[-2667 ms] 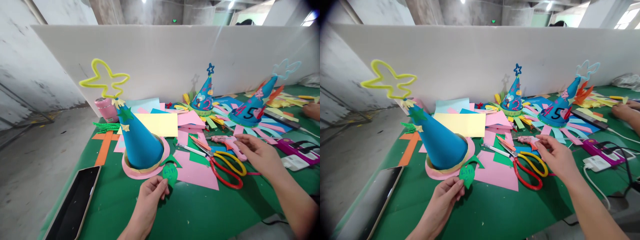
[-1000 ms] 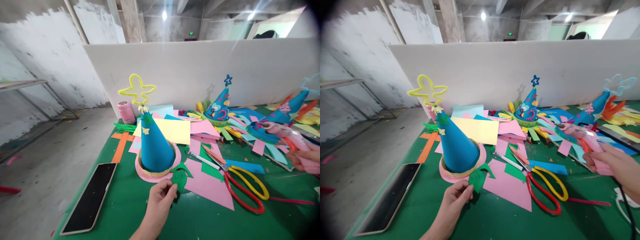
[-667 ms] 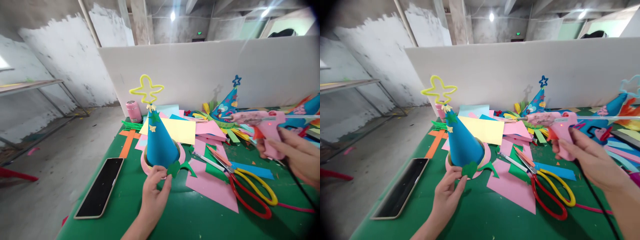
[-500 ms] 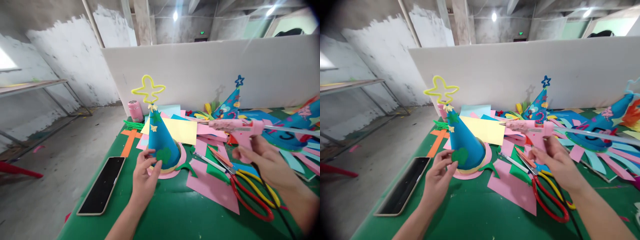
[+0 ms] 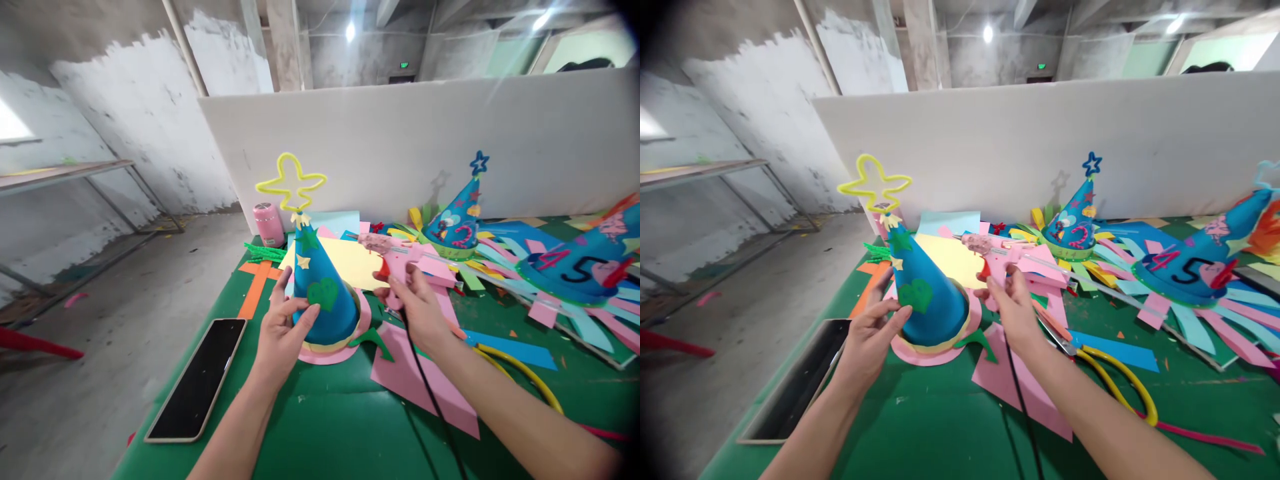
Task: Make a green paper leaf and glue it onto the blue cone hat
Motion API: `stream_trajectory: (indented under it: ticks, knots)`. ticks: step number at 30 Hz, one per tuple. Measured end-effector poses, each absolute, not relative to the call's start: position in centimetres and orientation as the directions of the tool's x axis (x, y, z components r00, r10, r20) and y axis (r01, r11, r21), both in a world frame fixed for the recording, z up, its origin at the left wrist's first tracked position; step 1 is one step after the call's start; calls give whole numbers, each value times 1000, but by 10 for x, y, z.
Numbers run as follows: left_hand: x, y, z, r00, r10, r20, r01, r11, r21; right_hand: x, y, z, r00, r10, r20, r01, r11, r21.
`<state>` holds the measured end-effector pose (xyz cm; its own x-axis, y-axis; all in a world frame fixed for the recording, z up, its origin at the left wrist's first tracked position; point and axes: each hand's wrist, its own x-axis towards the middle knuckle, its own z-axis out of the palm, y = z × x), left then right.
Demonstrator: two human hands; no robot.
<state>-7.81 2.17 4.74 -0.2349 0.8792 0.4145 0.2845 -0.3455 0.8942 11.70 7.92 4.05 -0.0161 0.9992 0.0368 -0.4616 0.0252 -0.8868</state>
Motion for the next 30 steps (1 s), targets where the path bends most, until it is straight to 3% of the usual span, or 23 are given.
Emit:
stream_trajectory:
  ticks: [12, 25, 30]
  knots:
    - [-90, 34, 29, -229, 906, 355, 198, -314, 929, 53, 100, 14, 49, 996, 77, -517, 91, -851]
    - [-90, 33, 20, -134, 905, 403, 240, -365, 900, 71, 84, 13, 185, 977, 109, -528, 193, -827]
    - [-92, 26, 21, -119, 874, 470, 246, -433, 867, 97, 73, 16, 259, 954, 152, -454, 259, -852]
